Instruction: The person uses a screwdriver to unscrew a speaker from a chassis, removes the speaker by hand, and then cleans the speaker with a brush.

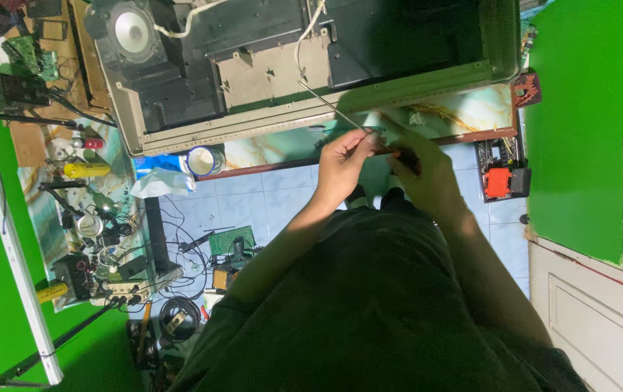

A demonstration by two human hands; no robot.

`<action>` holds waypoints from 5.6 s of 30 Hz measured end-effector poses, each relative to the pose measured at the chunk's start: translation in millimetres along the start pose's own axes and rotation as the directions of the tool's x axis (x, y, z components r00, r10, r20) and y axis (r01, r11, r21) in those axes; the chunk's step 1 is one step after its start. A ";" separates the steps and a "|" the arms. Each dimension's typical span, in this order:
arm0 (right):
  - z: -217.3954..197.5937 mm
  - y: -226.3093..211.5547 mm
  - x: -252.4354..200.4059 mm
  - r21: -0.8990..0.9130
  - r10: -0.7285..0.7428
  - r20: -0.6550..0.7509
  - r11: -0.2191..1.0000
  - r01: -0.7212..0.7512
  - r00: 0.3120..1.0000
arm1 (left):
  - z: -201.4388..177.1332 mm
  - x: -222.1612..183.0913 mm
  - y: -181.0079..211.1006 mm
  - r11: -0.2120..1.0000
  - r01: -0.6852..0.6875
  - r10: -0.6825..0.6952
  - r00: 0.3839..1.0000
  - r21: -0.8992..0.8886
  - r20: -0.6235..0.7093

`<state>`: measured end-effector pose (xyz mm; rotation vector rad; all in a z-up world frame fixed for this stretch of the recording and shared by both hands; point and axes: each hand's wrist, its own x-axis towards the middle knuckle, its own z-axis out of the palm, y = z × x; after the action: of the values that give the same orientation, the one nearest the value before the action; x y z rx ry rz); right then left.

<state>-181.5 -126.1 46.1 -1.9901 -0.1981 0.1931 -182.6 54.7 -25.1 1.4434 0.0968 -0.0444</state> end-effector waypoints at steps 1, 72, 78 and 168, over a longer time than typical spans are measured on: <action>2.6 -1.5 0.9 0.011 -0.007 0.016 1.000 0.007 1.000 | -0.3 1.6 -0.6 0.999 -0.012 0.011 1.000 -0.030 -0.021; 78.5 125.2 62.2 -0.181 -0.248 -0.130 0.958 0.223 0.960 | -140.1 23.3 -71.2 0.217 -0.345 0.338 0.904 0.913 0.262; 57.8 75.5 59.6 0.031 -0.031 -0.025 0.999 0.031 0.999 | -86.7 19.9 19.9 0.425 -0.377 0.509 0.851 0.823 0.128; -57.5 128.3 436.8 -0.617 -0.542 0.250 0.550 0.564 0.802 | 100.2 285.1 -32.4 -0.033 0.045 -0.118 0.992 0.998 -0.049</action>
<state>263.1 -130.9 -67.3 -2.5151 -1.0426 -0.3188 102.2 -40.7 -71.2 3.0273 0.1092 -0.3244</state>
